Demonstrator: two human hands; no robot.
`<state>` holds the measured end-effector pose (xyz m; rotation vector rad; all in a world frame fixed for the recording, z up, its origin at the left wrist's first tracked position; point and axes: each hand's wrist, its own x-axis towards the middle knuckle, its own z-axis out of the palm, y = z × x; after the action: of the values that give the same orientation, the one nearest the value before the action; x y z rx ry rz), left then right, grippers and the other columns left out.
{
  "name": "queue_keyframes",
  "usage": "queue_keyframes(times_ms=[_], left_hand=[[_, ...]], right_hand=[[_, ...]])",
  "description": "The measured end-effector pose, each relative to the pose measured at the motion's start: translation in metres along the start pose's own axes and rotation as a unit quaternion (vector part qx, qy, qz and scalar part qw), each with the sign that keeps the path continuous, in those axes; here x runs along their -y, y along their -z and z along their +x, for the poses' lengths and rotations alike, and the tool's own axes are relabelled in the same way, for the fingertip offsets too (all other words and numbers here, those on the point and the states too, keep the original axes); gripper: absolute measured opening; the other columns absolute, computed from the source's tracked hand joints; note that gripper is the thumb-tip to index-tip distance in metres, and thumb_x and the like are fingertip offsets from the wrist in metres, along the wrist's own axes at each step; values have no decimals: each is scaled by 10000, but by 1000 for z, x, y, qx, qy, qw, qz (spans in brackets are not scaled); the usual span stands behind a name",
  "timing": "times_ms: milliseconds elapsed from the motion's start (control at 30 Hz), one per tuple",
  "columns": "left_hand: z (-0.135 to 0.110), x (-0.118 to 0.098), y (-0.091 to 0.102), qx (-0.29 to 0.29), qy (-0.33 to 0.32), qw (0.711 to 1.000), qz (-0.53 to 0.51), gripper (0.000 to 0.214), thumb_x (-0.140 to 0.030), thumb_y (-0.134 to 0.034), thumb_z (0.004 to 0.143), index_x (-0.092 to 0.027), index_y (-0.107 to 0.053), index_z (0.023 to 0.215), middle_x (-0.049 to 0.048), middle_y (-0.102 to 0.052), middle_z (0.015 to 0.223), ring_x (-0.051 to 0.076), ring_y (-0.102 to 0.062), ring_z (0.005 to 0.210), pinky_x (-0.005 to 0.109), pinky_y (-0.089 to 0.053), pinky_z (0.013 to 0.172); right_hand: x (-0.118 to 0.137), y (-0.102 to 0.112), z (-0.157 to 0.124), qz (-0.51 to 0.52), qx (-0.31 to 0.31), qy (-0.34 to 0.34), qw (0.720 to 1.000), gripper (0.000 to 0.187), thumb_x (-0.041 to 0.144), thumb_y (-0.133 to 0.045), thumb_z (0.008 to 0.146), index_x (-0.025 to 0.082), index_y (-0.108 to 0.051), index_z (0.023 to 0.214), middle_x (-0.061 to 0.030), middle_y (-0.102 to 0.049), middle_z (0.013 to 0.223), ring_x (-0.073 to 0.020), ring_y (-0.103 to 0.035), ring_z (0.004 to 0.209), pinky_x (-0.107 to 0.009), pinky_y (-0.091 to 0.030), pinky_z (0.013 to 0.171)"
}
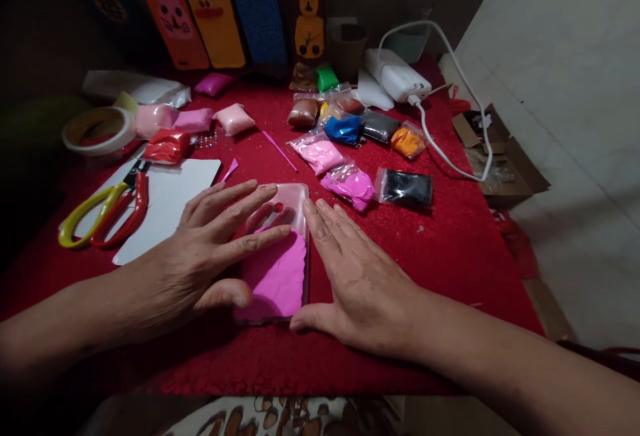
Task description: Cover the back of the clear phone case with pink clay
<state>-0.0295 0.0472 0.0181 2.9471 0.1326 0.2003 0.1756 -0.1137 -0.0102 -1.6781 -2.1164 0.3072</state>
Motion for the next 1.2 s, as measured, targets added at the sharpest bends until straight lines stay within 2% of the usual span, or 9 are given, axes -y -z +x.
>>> queue_keyframes(times_ms=[100, 233, 467, 733, 900, 1033, 1200], left_hand=[[-2, 1, -3, -1, -6, 1000, 14, 702, -681, -396, 915, -224, -545, 1426, 160, -371, 1591, 384, -254, 1489, 610, -202, 1175], [-1, 1, -10, 1, -7, 1000, 24, 736, -702, -407, 896, -217, -535, 1434, 171, -342, 1605, 396, -261, 1488, 630, -208, 1165], [3, 2, -18, -2, -2, 1000, 26, 789, -734, -388, 874, -242, -464, 1486, 139, -296, 1633, 367, -242, 1504, 584, -172, 1202], [2, 4, -9, 11, 3, 999, -45, 769, -720, -355, 887, -309, -355, 1538, 99, -218, 1665, 350, -193, 1518, 609, -179, 1204], [5, 2, -10, 35, 14, 999, -37, 736, -716, -386, 884, -312, -439, 1496, 107, -222, 1662, 369, -184, 1521, 629, -160, 1200], [8, 0, -14, 26, 10, 1000, -12, 750, -713, -413, 876, -306, -426, 1505, 114, -239, 1656, 351, -191, 1523, 594, -152, 1211], [8, 1, -14, 32, 13, 999, -18, 744, -715, -398, 882, -313, -418, 1508, 122, -238, 1656, 351, -198, 1519, 593, -154, 1207]], right_hand=[[0, 0, 0, 5, 4, -5, 1000, 1216, 536, -791, 749, 25, -63, 1578, -304, -226, 1615, -293, -113, 1528, -455, -227, 1205], [-1, -1, -1, 7, 5, -10, 1000, 1226, 525, -795, 748, 47, -38, 1586, -294, -201, 1625, -288, -100, 1531, -460, -234, 1202], [0, -1, 0, 9, 3, -7, 1000, 1224, 512, -800, 748, 49, -36, 1585, -294, -190, 1628, -285, -89, 1530, -451, -226, 1204], [0, -1, 1, 7, 4, -2, 1000, 1222, 501, -806, 747, 40, -41, 1580, -310, -211, 1617, -289, -99, 1530, -467, -232, 1206], [0, 0, 2, 19, 8, -8, 1000, 1229, 483, -799, 761, 76, 13, 1590, -287, -182, 1633, -290, -91, 1532, -482, -239, 1210], [1, 0, 1, 27, 11, -15, 999, 1229, 481, -796, 766, 101, 27, 1596, -264, -175, 1643, -294, -96, 1533, -493, -247, 1211], [1, 1, 1, 25, 16, -18, 999, 1219, 484, -790, 771, 81, 14, 1593, -266, -166, 1644, -290, -92, 1534, -481, -241, 1213]])
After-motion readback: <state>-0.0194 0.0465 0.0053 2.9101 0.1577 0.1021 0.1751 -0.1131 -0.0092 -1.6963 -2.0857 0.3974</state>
